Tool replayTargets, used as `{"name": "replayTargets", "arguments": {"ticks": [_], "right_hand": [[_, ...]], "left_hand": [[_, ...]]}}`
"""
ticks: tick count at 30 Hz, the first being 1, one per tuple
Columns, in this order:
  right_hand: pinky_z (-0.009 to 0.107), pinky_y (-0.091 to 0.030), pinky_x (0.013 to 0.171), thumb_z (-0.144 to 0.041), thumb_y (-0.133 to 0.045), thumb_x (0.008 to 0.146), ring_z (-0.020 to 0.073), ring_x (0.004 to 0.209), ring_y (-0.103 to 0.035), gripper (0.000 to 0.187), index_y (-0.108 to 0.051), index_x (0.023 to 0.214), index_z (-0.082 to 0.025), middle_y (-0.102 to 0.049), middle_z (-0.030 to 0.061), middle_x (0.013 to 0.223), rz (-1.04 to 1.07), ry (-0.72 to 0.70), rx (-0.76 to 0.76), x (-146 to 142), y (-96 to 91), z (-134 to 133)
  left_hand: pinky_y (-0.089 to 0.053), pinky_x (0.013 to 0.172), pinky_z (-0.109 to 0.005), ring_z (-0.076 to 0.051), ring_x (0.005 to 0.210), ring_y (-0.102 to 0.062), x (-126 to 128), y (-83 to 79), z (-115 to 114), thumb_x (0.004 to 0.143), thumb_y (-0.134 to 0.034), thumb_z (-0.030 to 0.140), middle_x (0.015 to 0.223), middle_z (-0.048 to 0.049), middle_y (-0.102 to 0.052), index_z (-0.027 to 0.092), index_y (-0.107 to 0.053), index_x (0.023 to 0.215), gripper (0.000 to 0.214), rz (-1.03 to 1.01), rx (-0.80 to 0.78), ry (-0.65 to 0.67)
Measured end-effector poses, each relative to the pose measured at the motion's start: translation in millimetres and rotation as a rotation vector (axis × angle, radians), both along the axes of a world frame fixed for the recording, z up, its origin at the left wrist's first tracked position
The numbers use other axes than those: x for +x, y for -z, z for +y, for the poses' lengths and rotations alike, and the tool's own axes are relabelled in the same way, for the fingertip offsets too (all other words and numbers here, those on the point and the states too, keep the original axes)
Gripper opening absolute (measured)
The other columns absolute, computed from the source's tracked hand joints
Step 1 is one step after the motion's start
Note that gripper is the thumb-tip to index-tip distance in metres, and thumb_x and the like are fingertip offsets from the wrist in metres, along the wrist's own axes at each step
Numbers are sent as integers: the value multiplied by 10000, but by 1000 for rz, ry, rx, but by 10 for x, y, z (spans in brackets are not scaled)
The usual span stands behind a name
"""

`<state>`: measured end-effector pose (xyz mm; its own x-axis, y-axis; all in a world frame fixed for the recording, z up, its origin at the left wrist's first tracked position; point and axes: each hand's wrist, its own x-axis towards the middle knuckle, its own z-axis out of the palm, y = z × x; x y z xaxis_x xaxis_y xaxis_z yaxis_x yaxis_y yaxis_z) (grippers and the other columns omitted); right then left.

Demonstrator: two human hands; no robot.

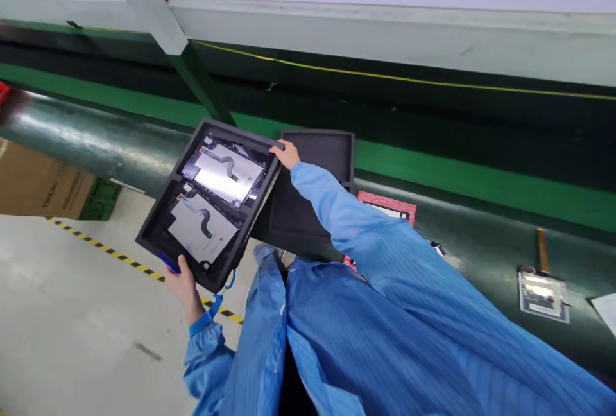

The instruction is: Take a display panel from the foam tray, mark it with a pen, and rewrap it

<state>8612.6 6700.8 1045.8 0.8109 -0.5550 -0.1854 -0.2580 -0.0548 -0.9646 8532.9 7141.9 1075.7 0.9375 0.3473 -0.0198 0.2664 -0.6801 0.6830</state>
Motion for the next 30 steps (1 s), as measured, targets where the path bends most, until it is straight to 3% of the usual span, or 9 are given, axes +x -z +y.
{"name": "replayTargets", "arguments": {"ticks": [5,9,12,15,18,22,26,30], "right_hand": [[528,-373,1138,-324,-589,786,312,1101,-601,307,-699,1025,-165,-688,100,1057,-71,69,-114,-165,69,140],[418,-367,1165,-249,-576,728,270,1251,-539,357,-667,1059,-151,-602,107,1317,-151,114,-96,-269,150,200],[412,-422,1112,-282,-558,752,247,1120,-588,399,-658,1125,-181,-667,54,1160,-141,97,16,-175,151,205],[450,-428,1098,-316,-571,771,254,1053,-593,366,-672,1103,-199,-679,26,1044,-126,96,34,-35,158,166],[494,-414,1103,-358,-607,780,262,1055,-593,351,-667,1087,-198,-666,25,1014,-121,55,42,19,235,94],[504,-370,1147,-545,-619,818,272,1128,-580,483,-658,1138,-185,-666,57,1110,-146,-40,158,-33,316,33],[531,-351,1158,-686,-583,835,321,1172,-563,569,-697,1017,-159,-671,107,1077,-120,-39,161,-89,221,54],[516,-372,1143,-765,-525,846,325,1157,-584,670,-711,997,-139,-678,122,1050,-136,-12,106,-223,168,92]], "left_hand": [[-463,952,-412,-277,1076,-615,71,108,163,914,-612,346,1062,-110,-652,104,-587,1005,260,-69,-6,-152],[-499,955,-374,-211,1055,-609,127,145,169,903,-675,227,1096,-77,-633,98,-591,1158,297,-132,-121,-238],[-527,863,-318,-173,954,-614,153,134,108,921,-650,161,1026,-46,-620,100,-584,1168,263,-152,-227,-249],[-521,779,-273,-137,847,-593,162,99,15,937,-617,128,960,-25,-599,100,-579,1107,176,-161,-276,-246],[-509,748,-254,-123,824,-573,154,57,-73,944,-608,132,959,-22,-587,107,-553,1058,129,-161,-295,-258],[-503,703,-244,-117,779,-567,152,-2,-122,947,-607,162,915,-18,-577,112,-540,971,87,-80,-414,-268],[-498,673,-246,-116,745,-556,149,-41,-90,958,-588,215,879,-13,-558,117,-536,945,112,-13,-542,-259],[-499,666,-255,-114,714,-538,133,-27,-3,962,-570,272,853,-11,-537,129,-524,944,151,35,-525,-205]]}}
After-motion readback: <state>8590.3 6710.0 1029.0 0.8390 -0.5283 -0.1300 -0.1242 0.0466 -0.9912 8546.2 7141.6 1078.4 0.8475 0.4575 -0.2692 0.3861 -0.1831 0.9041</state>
